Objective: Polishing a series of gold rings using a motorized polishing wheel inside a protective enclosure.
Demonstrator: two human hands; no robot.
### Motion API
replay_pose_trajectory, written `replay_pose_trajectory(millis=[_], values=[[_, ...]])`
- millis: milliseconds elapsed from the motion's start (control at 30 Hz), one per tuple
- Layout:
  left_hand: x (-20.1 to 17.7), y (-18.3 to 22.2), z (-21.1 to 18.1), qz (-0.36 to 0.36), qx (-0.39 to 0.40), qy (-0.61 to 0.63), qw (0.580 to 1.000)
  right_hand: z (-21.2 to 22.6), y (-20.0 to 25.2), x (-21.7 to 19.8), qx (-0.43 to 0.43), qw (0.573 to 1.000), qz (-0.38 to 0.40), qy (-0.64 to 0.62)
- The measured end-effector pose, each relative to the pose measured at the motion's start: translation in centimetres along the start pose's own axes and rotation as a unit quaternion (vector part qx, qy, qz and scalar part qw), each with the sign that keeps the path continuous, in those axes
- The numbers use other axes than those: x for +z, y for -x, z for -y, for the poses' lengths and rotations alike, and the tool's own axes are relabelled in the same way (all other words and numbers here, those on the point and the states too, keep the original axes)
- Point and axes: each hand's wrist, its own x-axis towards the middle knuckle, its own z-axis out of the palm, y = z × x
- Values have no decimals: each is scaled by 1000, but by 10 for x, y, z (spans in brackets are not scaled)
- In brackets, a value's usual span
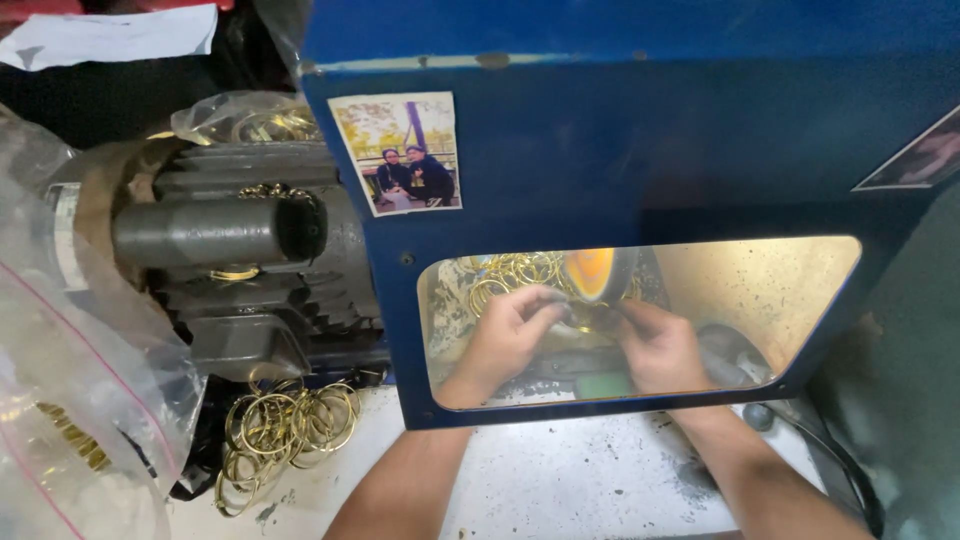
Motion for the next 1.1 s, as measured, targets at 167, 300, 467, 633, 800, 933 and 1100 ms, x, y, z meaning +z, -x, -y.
replay_pose_trajectory(millis=[167,300,467,633,800,933,1100], values=[[4,-1,-3,-25,24,-14,999,2,0,-1,8,1000,4,9],[-2,-1,0,-37,42,-14,998,8,3,6,21,1000,-10,15],[-3,-3,-2,-29,42,-35,998,10,0,4,12,1000,-1,6],[-16,-5,-10,0,23,-22,999,-1,2,-2,-23,999,3,-32],[-37,-2,-9,336,-68,81,936,23,-4,-44,-154,885,407,-167],[-26,-1,15,394,-107,10,913,14,-5,-37,-136,845,499,-135],[-24,-4,4,412,-138,-42,900,24,-7,-33,-162,825,536,-76]])
